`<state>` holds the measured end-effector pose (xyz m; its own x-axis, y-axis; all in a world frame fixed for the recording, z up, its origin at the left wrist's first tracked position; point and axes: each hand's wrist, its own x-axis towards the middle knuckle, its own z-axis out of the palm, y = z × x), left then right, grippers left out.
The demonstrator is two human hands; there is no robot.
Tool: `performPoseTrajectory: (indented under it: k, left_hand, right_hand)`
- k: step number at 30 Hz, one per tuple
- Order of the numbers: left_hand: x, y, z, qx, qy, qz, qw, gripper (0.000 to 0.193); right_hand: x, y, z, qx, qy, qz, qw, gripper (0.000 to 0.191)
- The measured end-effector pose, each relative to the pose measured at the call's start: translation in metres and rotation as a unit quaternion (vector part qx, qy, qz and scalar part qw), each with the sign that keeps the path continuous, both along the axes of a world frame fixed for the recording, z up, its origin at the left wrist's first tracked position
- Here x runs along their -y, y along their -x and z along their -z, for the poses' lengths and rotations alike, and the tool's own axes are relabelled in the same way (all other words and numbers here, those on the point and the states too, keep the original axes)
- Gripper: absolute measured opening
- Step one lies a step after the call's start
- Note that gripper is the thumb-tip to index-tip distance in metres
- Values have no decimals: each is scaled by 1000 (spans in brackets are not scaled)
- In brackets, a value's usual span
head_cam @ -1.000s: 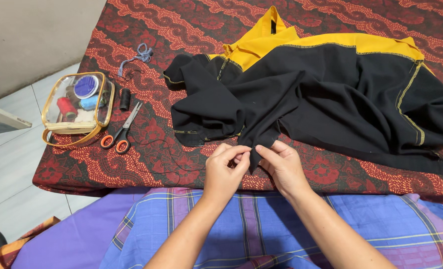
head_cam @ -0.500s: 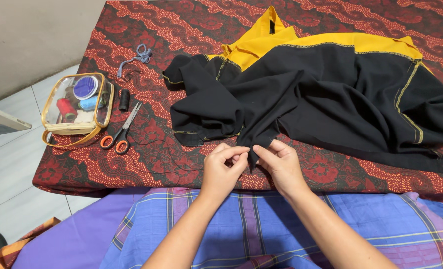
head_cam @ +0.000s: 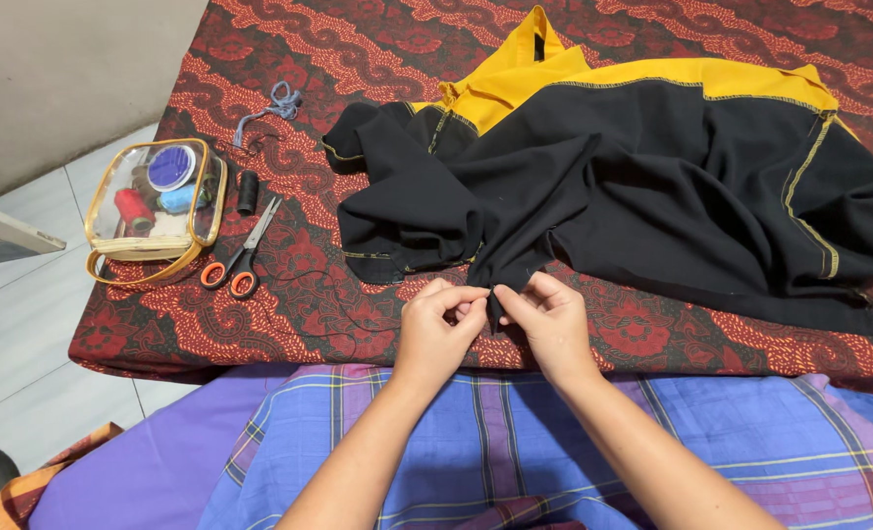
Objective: The person hand-sews the edge of a black and yellow garment laid across a bed, using a needle and thread. They pull the thread through the fabric, reposition and smooth the garment, and continue stitching along the hem.
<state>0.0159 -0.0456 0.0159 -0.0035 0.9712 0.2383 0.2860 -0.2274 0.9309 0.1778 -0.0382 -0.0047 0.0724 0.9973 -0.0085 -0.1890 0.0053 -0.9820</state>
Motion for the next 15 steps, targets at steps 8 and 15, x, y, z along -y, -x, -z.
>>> performPoseTrajectory:
  k: [8,15]
  left_hand:
    - [-3,5,2,-5,-5,16,1000,16]
    - [-8,11,12,-14,-29,14,999,15]
  right_hand:
    - [-2,0,2,0,-5,-9,1000,11]
    - [-10,3,14,-26,-15,-43,999,8]
